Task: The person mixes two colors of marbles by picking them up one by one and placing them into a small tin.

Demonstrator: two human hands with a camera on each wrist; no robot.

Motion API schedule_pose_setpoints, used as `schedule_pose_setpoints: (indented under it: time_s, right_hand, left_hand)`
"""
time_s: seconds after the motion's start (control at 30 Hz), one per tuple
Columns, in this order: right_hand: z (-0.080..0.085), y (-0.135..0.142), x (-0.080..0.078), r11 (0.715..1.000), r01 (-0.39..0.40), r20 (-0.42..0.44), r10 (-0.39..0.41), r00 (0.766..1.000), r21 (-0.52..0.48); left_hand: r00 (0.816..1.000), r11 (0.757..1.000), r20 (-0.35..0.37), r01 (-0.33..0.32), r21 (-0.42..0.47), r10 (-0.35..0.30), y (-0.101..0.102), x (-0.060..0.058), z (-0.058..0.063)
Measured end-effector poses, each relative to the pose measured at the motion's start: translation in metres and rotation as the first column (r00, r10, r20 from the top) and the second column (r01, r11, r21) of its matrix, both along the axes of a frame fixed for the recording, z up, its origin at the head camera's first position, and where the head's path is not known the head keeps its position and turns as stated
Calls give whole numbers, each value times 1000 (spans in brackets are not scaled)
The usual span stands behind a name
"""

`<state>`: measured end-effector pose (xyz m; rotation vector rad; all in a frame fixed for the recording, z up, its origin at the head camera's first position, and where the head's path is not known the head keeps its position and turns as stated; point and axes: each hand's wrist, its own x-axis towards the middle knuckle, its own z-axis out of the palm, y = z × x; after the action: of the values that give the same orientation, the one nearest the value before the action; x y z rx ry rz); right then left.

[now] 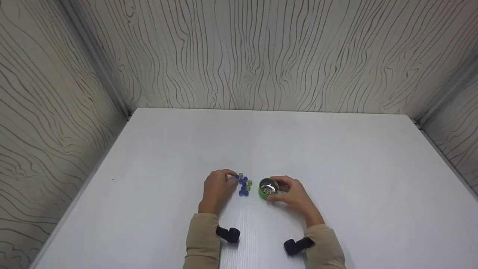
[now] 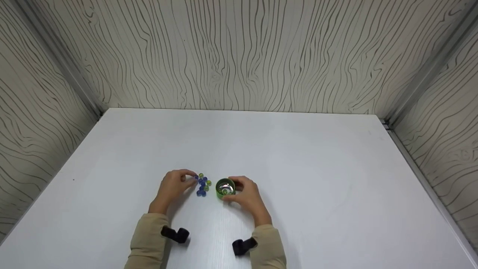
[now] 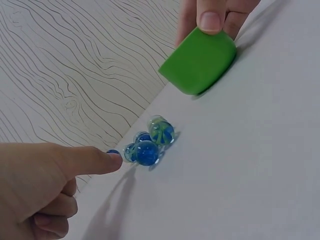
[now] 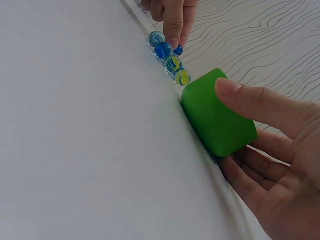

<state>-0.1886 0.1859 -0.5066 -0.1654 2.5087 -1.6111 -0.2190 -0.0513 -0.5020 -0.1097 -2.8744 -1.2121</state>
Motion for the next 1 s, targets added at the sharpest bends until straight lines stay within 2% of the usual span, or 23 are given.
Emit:
schedule_pose_setpoints:
  time_s: [0.47,0.7,1.0]
  right_hand:
    - [-1,0,-1,1000,6,6,-6,1000,1]
    - [-2,1,-1,1000,-20,-30,20,999,-2]
    - [-3,2,-2,1000,-22,-30,22,999,-3]
  left_hand:
    - [998,999,-51,34,-37,-36,-1,-2,4]
    - [995,998,-85,49,-50,-53,-1,0,8]
    - [994,998,-99,42,-52,-47,1,0,10]
